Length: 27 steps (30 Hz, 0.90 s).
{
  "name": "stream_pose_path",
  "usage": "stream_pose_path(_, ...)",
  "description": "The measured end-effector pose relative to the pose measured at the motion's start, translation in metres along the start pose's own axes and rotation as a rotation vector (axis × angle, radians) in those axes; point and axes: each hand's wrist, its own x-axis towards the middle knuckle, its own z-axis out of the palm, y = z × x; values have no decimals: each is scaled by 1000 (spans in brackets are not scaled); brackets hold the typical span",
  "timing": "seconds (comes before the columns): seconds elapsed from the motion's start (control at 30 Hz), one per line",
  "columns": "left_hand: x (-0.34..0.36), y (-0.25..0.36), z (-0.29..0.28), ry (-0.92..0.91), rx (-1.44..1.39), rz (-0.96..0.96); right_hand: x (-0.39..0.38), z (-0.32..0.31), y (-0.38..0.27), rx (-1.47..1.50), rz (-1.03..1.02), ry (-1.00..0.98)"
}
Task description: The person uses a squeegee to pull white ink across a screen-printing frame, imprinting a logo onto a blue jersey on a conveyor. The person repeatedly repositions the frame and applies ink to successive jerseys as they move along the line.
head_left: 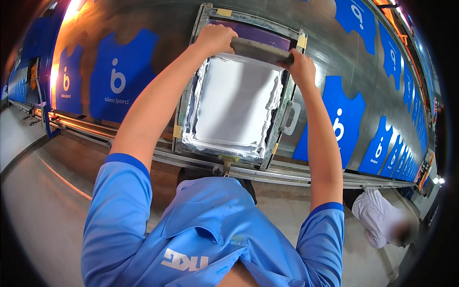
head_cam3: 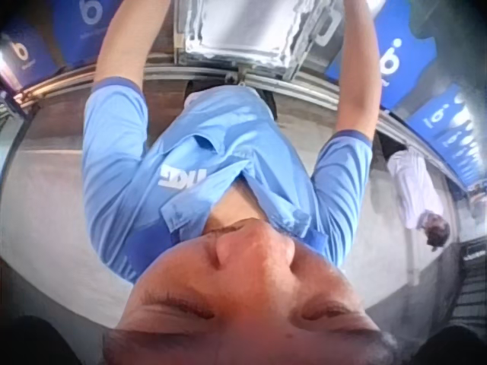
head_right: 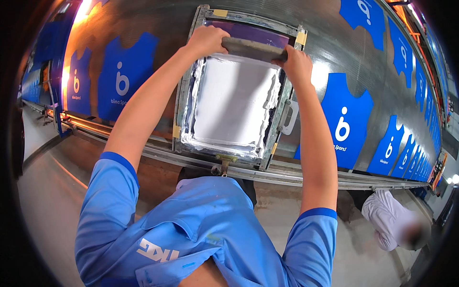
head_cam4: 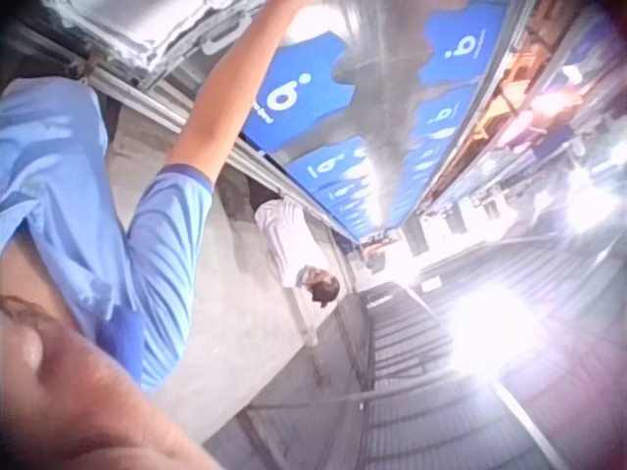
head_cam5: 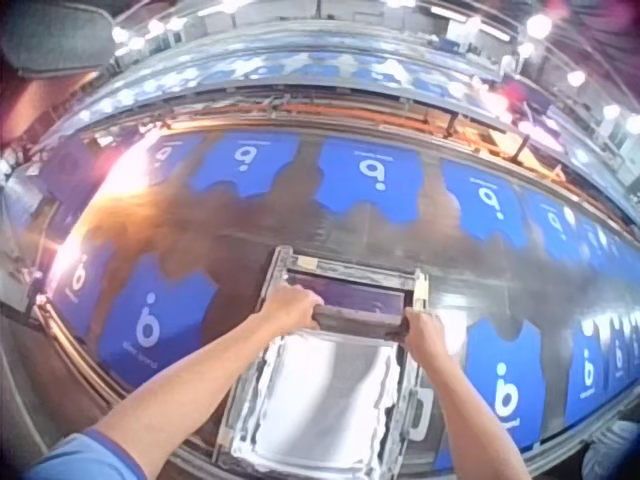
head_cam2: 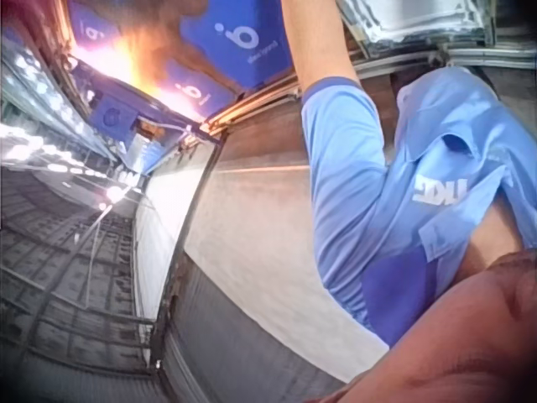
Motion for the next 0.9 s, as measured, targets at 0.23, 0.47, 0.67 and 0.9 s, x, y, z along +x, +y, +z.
stream_pose_path(0.23,-41,3,54,-76,-15,-11,-52,60,4,44,-56,83)
stream_pose_path(0.47,-121,17,86,-80,-16,-48,-130,70,-26,82,-158,144)
stream_pose_path(0.67,-198,20,122,9,-78,-23,-187,99,-45,120,-203,117)
stream_pose_path(0.9,-150,23,116,-10,-78,-10,-139,88,-48,175,-59,-229)
